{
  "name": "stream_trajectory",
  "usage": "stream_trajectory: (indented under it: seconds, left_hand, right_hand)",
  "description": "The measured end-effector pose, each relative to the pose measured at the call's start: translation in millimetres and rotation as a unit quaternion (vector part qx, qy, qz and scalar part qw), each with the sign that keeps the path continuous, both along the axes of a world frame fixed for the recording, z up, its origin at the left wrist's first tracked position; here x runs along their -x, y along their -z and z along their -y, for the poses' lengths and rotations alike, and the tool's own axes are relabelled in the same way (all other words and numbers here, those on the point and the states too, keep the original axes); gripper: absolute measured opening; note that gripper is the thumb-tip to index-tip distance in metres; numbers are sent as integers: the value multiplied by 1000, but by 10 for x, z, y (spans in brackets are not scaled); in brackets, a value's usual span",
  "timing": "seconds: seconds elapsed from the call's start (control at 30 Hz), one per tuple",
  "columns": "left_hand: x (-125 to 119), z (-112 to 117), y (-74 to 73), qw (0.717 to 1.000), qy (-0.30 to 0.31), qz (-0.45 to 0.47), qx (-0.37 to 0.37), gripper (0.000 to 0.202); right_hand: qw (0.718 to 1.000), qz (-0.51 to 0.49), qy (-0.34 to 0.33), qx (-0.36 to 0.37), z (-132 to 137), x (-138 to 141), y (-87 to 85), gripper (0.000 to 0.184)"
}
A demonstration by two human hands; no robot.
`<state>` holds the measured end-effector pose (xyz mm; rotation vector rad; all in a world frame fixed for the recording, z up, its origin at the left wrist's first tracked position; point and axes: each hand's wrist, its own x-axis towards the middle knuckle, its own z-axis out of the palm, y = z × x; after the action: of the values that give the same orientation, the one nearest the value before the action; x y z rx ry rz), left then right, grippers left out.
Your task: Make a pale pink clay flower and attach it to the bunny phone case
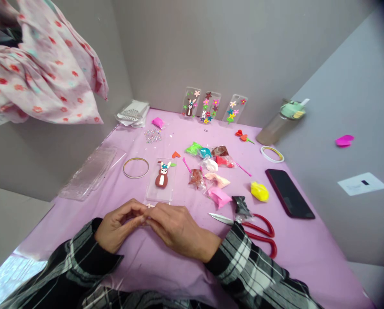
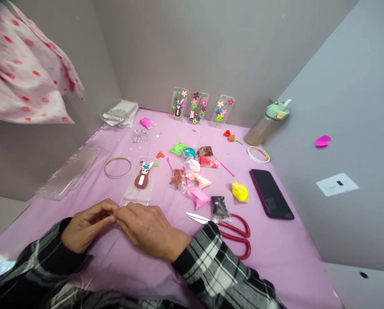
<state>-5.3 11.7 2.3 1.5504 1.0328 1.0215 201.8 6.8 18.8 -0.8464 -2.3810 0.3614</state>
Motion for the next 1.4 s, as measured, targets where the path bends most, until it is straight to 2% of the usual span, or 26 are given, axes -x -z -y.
stream_trajectory:
  seconds: [0.6, 0.97, 1.2, 1.4]
  left_hand:
    - [68, 14, 102, 999, 17, 1, 39, 9]
    - [18, -1, 59, 1000, 16, 20, -6, 8]
    - [23, 4, 56, 1000, 13, 11, -3, 5]
    - [20, 4, 18, 1000, 8, -5, 13, 9]
  right_hand:
    - [1000, -17, -1, 17, 1, -8, -21, 24]
    - [1000, -11, 5, -15, -4, 4, 38, 26]
    - [1000, -9, 2, -29, -6, 0, 16, 28]
    - [1000, 4, -2, -5, 1, -11, -25, 19]
